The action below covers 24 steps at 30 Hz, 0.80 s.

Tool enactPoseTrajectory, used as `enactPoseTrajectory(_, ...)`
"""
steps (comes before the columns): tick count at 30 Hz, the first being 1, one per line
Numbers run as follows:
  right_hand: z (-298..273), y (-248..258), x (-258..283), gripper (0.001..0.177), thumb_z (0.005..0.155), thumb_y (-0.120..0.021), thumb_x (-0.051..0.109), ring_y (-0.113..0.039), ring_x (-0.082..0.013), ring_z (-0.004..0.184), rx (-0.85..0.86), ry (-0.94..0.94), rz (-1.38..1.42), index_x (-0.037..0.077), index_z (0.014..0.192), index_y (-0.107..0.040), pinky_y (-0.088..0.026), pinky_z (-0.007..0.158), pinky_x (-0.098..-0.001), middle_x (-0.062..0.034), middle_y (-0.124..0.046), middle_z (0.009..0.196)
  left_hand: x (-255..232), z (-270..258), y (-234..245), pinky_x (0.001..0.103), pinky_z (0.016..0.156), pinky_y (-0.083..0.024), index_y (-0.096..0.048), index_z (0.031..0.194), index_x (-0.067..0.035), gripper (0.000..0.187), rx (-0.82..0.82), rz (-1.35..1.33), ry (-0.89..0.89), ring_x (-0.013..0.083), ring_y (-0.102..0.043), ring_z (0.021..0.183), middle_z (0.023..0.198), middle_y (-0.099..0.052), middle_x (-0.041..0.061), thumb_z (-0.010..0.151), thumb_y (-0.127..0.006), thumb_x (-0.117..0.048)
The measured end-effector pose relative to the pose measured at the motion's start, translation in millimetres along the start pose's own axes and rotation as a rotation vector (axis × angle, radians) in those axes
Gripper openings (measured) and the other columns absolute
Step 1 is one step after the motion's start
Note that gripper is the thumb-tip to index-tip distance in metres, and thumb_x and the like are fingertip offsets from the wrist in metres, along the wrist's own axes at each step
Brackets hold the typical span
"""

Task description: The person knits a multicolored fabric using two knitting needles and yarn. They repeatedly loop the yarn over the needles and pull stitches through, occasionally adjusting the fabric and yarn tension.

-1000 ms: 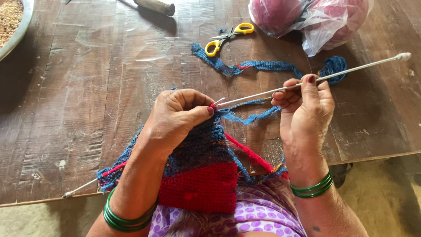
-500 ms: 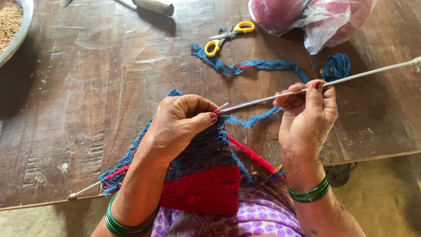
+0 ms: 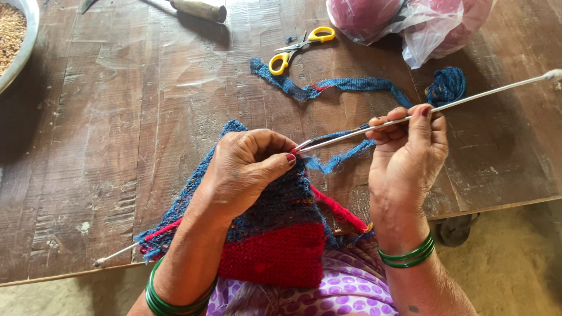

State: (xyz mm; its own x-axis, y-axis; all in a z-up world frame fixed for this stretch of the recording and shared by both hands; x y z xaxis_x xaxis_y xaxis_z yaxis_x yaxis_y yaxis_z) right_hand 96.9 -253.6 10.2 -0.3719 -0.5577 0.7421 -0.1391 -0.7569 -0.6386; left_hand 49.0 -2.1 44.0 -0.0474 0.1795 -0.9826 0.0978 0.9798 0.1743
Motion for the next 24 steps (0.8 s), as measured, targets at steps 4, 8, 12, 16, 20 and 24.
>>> enactPoseTrajectory(4, 8, 12, -7, 0.017, 0.113, -0.055, 0.022, -0.072, -0.0237, 0.075, -0.045, -0.016, -0.028, 0.007, 0.105, -0.058, -0.062, 0.068, -0.0379, -0.0105, -0.069, 0.091, -11, 2, -4, 0.019, 0.057, -0.048, -0.078, 0.096, -0.002, 0.013, -0.048, 0.072, -0.100, -0.0006, -0.057, 0.065, 0.072, -0.071, -0.007, 0.088, -0.075, -0.011)
enactPoseTrajectory(8, 15, 19, -35, 0.020, 0.110, -0.056, 0.023, -0.072, -0.0216, 0.072, -0.014, -0.242, -0.079, 0.007, 0.100, -0.059, -0.061, 0.065, -0.0359, -0.0093, -0.070, 0.086, -14, 5, 2, 0.022, 0.052, -0.047, -0.077, 0.092, -0.003, 0.012, -0.162, 0.184, -0.101, 0.0014, -0.055, 0.058, 0.064, -0.066, -0.002, 0.087, -0.075, -0.013)
enactPoseTrajectory(12, 5, 1, -39, 0.035, 0.113, -0.055, 0.031, -0.067, -0.0185, 0.061, 0.226, -0.405, -0.332, 0.005, 0.090, -0.061, -0.054, 0.056, -0.0317, -0.0098, -0.068, 0.075, -22, 7, 6, 0.023, 0.055, -0.050, -0.075, 0.087, -0.003, 0.011, -0.243, 0.276, -0.202, 0.0022, -0.059, 0.060, 0.065, -0.069, 0.000, 0.085, -0.073, -0.013)
enactPoseTrajectory(16, -18, -34, 5, 0.035, 0.108, -0.062, 0.026, -0.068, -0.0208, 0.061, 0.298, -0.070, -0.991, 0.002, 0.083, -0.066, -0.056, 0.055, -0.0336, -0.0121, -0.067, 0.073, -22, 10, 11, 0.023, 0.057, -0.052, -0.076, 0.087, -0.004, 0.012, -0.270, 0.282, -0.170, 0.0040, -0.061, 0.060, 0.065, -0.069, 0.002, 0.084, -0.071, -0.014)
enactPoseTrajectory(20, -54, -109, 53, 0.016, 0.095, -0.070, 0.008, -0.069, -0.0320, 0.103, 0.701, 0.796, -1.147, 0.001, 0.109, -0.069, -0.055, 0.089, -0.0412, -0.0162, -0.071, 0.107, -29, 1, 9, 0.024, 0.060, -0.053, -0.076, 0.091, -0.004, 0.013, -0.270, 0.305, -0.253, 0.0044, -0.063, 0.063, 0.068, -0.071, 0.002, 0.085, -0.071, -0.014)
enactPoseTrajectory(24, -48, -124, 42, 0.022, 0.089, -0.075, 0.001, -0.069, -0.0219, 0.095, 0.812, 0.541, -1.042, 0.008, 0.111, -0.074, -0.055, 0.082, -0.0353, -0.0085, -0.071, 0.099, -35, -6, 14, 0.022, 0.059, -0.052, -0.075, 0.093, -0.002, 0.012, -0.221, 0.264, -0.263, 0.0026, -0.063, 0.065, 0.071, -0.072, 0.000, 0.087, -0.074, -0.013)
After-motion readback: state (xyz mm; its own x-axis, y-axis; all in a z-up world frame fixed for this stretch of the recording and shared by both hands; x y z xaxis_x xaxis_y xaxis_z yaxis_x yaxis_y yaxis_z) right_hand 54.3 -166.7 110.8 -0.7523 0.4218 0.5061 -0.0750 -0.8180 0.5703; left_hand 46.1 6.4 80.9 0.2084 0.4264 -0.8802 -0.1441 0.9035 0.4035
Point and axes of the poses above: each hand's wrist, its own z-axis towards the middle knuckle, its own y-axis out of the back of the hand, x = y × z, the point moved 7 cm from there along z, towards the middle knuckle
